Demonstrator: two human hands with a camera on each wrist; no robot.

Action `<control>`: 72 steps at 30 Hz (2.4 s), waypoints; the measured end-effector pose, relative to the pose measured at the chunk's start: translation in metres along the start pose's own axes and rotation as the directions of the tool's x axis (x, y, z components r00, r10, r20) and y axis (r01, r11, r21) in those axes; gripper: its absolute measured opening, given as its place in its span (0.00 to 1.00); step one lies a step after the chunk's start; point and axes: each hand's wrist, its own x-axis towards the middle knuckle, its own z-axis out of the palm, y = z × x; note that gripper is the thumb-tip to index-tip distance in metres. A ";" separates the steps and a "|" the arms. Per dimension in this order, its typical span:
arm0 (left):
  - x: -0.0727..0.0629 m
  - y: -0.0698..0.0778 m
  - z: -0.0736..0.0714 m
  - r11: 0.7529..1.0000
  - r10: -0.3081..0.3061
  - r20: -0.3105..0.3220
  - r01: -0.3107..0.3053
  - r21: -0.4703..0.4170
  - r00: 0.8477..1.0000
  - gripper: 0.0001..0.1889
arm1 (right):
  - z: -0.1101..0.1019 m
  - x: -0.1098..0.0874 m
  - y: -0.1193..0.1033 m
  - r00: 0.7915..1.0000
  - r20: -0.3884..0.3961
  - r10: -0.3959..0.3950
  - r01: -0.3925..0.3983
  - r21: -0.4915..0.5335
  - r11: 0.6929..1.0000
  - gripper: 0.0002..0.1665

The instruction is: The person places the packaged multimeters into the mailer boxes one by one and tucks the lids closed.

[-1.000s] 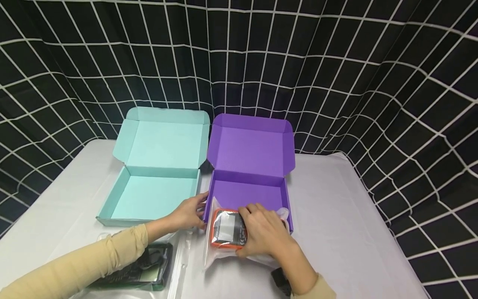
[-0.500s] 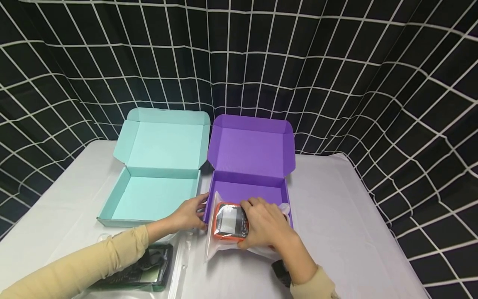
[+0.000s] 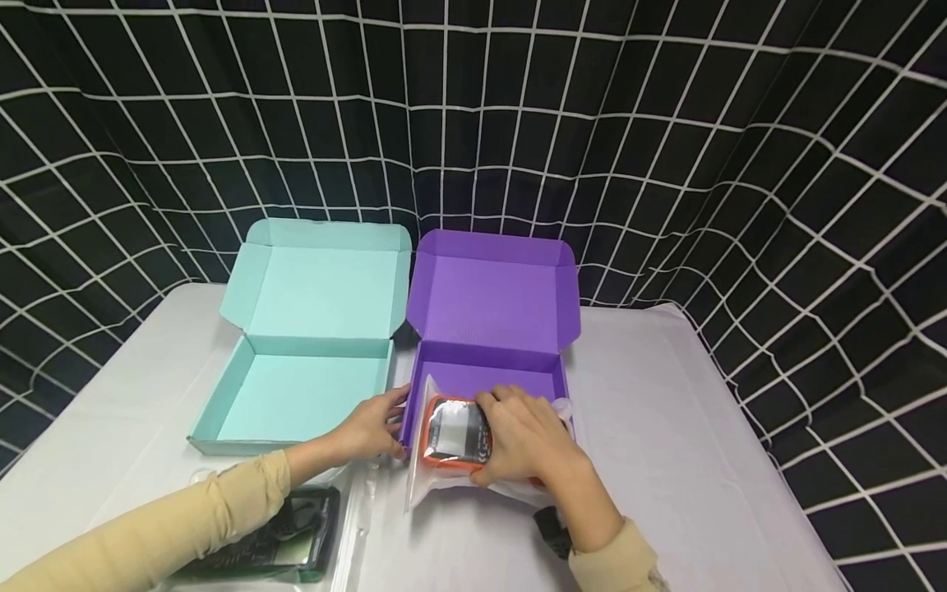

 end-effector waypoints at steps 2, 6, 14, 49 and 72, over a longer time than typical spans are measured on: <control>0.000 0.000 0.000 1.000 0.001 -0.001 -0.001 0.002 1.000 0.54 | 0.000 0.001 0.000 1.000 0.003 -0.003 0.003 0.002 1.000 0.52; 0.000 0.001 0.000 1.000 0.002 0.000 -0.002 0.001 1.000 0.54 | -0.001 0.003 0.001 1.000 0.008 0.001 -0.001 -0.002 1.000 0.52; 0.002 -0.002 0.001 1.000 0.006 -0.002 -0.006 0.015 1.000 0.54 | -0.005 0.008 0.002 1.000 0.006 -0.014 0.014 -0.007 1.000 0.51; 0.000 -0.003 0.001 1.000 0.019 0.015 -0.019 -0.008 1.000 0.54 | 0.002 0.041 0.029 1.000 0.015 0.014 -0.014 0.002 1.000 0.56; -0.001 0.001 0.001 1.000 0.006 0.002 -0.006 -0.026 1.000 0.54 | 0.010 0.057 0.039 0.997 0.072 0.032 -0.036 0.052 0.998 0.56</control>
